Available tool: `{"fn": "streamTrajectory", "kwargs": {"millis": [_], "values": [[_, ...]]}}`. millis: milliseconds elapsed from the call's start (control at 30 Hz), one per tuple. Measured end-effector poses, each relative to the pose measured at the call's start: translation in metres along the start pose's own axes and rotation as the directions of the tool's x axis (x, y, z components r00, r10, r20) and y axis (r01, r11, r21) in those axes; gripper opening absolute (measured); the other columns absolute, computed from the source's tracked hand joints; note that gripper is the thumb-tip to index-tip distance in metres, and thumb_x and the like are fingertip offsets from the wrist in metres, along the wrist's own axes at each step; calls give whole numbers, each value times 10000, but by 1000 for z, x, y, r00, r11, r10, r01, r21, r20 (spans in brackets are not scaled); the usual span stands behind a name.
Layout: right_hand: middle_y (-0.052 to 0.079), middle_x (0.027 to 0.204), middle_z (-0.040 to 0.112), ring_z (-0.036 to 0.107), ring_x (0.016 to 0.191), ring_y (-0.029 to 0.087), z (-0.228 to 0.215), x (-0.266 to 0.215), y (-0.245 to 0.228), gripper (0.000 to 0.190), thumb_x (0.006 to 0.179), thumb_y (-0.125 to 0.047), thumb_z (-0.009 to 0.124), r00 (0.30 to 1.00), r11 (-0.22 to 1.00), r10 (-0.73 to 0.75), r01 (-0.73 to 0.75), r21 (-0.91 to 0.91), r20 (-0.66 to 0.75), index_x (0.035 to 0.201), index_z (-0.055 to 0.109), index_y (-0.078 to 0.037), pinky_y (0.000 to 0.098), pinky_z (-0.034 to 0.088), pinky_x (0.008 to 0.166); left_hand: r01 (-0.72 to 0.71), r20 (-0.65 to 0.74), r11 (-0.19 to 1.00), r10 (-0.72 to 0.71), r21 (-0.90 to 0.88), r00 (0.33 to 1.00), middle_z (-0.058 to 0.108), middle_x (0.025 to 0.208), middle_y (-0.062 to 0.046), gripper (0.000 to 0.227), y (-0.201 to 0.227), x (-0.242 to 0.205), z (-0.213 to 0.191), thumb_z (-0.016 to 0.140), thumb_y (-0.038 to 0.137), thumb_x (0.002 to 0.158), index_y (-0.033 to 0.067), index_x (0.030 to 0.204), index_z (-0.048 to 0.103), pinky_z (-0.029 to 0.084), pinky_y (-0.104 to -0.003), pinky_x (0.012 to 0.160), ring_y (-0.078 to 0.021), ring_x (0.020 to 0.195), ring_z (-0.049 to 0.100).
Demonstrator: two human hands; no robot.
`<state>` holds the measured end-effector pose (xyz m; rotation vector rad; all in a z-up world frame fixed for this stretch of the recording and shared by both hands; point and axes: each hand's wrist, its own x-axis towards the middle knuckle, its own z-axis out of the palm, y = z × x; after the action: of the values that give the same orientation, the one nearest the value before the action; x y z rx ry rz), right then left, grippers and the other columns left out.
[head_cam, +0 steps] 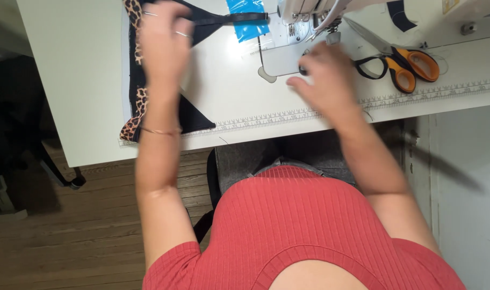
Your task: Assembling garment straps by threading elastic through plastic adjusters and attaching them to fabric
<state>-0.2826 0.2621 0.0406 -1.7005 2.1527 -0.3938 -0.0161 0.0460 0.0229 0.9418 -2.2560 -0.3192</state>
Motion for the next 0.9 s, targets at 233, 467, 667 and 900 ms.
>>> {"fn": "streamTrajectory", "kwargs": {"millis": [233,467,667,900], "values": [[4,849,546,586,847,260,63,-19,1,228,1102,-330,576,801,905,-397,423,-45,-447,958,642,-167,338,505,743,218,655,873,142,-436,742,661,1298,-190,496,127,-48,34,710,113,933,138,1407,563,542,-598,810,-422,823,706],[11,852,710,616,836,265,32,-31,34,154,1037,-325,707,824,859,-424,497,120,-375,1001,692,-175,359,502,804,247,655,886,81,-393,751,707,744,-152,169,102,-64,7,616,189,1010,63,983,725,561,-458,781,-353,767,720],[83,957,753,633,954,337,-16,-61,85,36,1015,-93,769,906,922,-341,375,100,-251,1030,773,-60,445,441,941,112,438,993,-117,39,891,646,783,-11,62,40,-60,-42,612,238,858,199,858,660,481,-440,649,-290,786,648],[153,1027,728,613,1036,364,-56,-99,146,96,1061,96,694,960,982,-160,178,60,-232,1099,774,59,442,413,1048,112,387,987,-148,115,910,594,726,52,51,24,-57,-44,578,176,783,178,753,619,395,-407,536,-232,690,569]]}}
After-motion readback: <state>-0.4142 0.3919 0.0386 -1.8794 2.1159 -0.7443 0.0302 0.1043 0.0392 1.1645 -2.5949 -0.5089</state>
